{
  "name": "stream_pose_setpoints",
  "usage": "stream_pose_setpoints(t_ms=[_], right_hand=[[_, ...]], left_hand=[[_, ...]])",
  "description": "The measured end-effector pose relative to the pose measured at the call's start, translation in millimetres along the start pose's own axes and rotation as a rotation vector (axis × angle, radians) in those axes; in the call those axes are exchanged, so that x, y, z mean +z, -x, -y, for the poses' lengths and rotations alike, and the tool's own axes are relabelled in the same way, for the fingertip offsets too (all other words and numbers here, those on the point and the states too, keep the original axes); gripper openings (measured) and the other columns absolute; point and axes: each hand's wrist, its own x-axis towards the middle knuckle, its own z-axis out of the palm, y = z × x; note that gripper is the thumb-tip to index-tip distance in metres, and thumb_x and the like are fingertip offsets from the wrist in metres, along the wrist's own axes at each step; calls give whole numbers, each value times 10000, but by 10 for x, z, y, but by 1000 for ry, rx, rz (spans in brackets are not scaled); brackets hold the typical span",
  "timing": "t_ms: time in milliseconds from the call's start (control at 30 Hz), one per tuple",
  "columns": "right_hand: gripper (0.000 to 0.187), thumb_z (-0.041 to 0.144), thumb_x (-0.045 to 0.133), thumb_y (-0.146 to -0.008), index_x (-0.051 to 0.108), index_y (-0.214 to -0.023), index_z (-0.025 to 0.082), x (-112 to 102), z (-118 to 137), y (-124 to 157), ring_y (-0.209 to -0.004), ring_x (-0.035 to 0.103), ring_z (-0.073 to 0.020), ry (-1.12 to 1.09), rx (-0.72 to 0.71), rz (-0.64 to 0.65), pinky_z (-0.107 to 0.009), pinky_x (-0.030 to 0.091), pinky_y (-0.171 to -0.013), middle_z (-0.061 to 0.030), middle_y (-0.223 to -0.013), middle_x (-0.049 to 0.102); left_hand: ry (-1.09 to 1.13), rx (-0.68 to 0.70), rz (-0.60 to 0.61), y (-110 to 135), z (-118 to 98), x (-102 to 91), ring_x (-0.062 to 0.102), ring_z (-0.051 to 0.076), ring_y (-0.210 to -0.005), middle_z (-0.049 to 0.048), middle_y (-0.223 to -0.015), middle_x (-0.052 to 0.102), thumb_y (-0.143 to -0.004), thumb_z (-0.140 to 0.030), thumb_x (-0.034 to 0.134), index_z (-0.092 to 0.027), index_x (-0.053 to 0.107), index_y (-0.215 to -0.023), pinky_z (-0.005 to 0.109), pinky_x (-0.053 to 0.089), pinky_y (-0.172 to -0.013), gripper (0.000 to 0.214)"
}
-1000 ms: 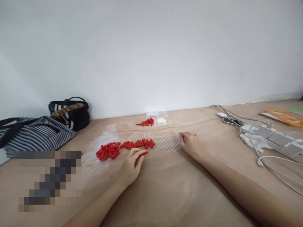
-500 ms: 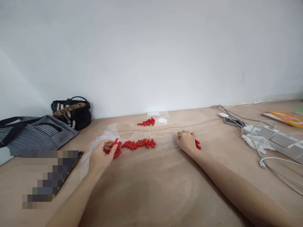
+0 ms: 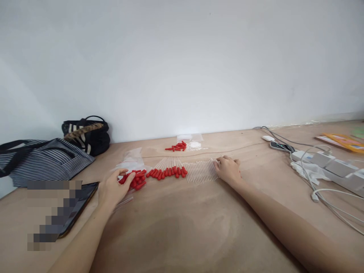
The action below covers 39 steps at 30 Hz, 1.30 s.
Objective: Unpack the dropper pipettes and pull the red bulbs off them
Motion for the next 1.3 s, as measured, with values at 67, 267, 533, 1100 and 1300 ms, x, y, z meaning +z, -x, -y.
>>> stream_pose_setpoints(t_ms=[67, 267, 533, 1100, 1300], right_hand=[[290, 286, 363, -815, 635, -829, 185, -49, -127, 22, -818, 534, -190, -66, 17, -61, -341, 206, -742, -65, -819, 620], [292, 331, 384, -772, 644, -742, 204, -184, -528, 121, -731, 528, -165, -166, 75, -108, -328, 201, -717, -31, -747, 612], [309, 454, 462, -734, 627, -665, 201, -239, -433, 137, -777, 530, -208, -43, 24, 85, -355, 220, -713, -35, -736, 624], [320, 400, 330, -849, 473, -663, 182, -180, 310, 451, -554, 487, -127, -766, -102, 225, -243, 342, -538, -9, -590, 540], [338, 482, 421, -804, 520, -714, 171, -28, 721, 624, -641, 530, -123, -1232, -112, 397, -241, 409, -597, -8, -666, 570]], left_hand=[[-12, 45, -105, 0, -12, -7, 576, 234, -762, 55, -816, 645, -751, -482, 472, -201, 585, -810, 325, 413, -707, 308], [135, 317, -356, 235, -448, 2, 559, 237, -827, 90, -825, 634, -793, -363, 475, -174, 587, -814, 375, 388, -808, 220], [491, 777, 245, 674, -1088, 203, 530, 166, -775, 53, -823, 593, -812, -214, 469, -194, 580, -843, 294, 436, -738, 116], [753, 386, 484, 698, -1251, 223, 593, 150, -723, 41, -815, 643, -823, -268, 458, -175, 582, -960, 268, 483, -668, 207], [930, 276, 564, 712, -1335, 265, 616, 171, -806, 52, -923, 664, -785, -315, 521, -184, 558, -1058, 298, 499, -738, 305]])
